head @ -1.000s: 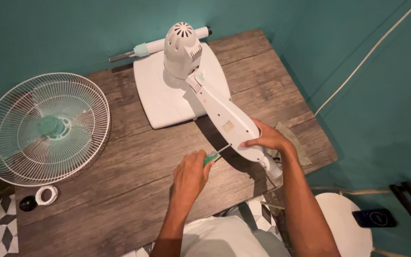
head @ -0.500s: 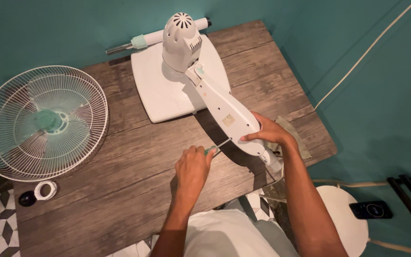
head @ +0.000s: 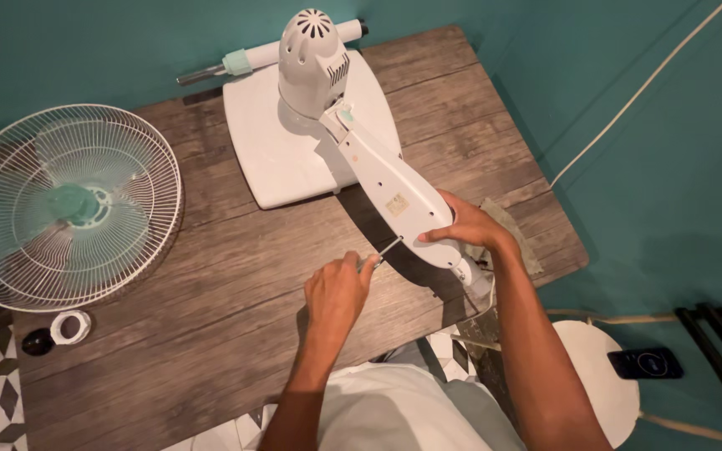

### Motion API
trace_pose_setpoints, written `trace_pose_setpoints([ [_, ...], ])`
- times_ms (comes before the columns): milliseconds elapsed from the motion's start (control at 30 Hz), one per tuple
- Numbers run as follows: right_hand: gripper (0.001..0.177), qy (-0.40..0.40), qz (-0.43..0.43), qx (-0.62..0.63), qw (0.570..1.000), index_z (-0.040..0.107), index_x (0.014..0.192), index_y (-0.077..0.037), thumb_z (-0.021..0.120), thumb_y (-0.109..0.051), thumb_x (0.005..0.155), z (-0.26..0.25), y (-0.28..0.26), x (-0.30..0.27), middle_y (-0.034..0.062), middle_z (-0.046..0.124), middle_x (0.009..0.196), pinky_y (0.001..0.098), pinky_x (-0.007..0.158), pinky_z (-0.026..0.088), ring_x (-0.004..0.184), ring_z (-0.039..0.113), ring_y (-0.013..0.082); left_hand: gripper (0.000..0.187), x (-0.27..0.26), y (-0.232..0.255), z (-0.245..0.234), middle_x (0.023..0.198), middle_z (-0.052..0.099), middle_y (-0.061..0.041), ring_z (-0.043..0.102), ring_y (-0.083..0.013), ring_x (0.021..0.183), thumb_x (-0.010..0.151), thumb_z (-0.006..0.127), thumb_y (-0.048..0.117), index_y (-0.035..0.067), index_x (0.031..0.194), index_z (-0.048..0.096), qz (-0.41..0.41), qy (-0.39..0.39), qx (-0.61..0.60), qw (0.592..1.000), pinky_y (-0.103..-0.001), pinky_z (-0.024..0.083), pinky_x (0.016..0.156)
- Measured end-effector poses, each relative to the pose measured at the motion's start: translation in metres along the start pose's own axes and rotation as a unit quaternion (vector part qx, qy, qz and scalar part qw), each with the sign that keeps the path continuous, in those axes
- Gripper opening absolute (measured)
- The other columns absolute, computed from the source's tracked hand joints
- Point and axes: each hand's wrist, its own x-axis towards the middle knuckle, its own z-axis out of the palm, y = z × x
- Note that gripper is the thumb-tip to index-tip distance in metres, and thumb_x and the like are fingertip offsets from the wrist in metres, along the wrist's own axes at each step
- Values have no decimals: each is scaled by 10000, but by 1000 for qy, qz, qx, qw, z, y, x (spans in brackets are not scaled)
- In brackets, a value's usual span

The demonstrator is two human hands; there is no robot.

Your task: The person uses a screwdriver to remove screws from the back cover of an electric fan's neck assembly. They detach the cover, set it aside, and then use the screwdriver to loosen a screw on the internal wiring compartment.

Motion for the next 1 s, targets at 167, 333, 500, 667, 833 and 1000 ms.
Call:
trace_pose_setpoints([
  [167,1082,3,-15,-1,1000,504,1500,-187,934,-406,531,-1,0,-1,113,671,1370,390,1097,440,1288,612,267,363,1,-2,1,728,710,-176,707,-404,744,826,755,376,42,956,695,51,-20,-9,998,-543,528,648],
  [333,1092,3,-11,-11,1000,489,1505,-188,932,-423,535,-1,-2,-3,116,668,1367,387,1100,439,1281,616,268,393,3,0,12,832,719,-205,711,-407,805,968,708,424,50,851,726,14,-1,24,1000,-535,536,712],
  [500,1074,4,-18,-6,1000,501,1507,-204,923,-417,543,-2,-6,-6,113,672,1367,387,1089,438,1280,613,268,489,5,0,2,865,732,-232,706,-414,853,778,803,455,7,935,690,2,-139,-72,988,-514,549,759],
  [667,1004,-14,-35,26,999,527,1485,-185,912,-380,579,-5,-7,-9,101,699,1327,369,1063,457,1234,641,244,359,-1,-7,-34,875,762,-168,740,-363,861,851,718,445,135,1030,750,-61,-181,-91,977,-479,555,787],
  [833,950,-49,-44,59,996,531,1471,-147,899,-334,615,-13,-7,-6,87,698,1310,360,1047,461,1216,629,222,326,-4,-14,-64,914,760,-155,721,-379,880,894,681,411,183,1117,745,-66,-65,-135,987,-485,547,762],
  [1000,905,-61,9,35,997,547,1459,-161,883,-298,630,-22,-6,-2,62,694,1312,351,1046,442,1226,613,197,308,5,-11,-70,886,754,-168,733,-377,863,946,647,366,134,1146,674,-86,-21,-157,984,-486,546,741],
])
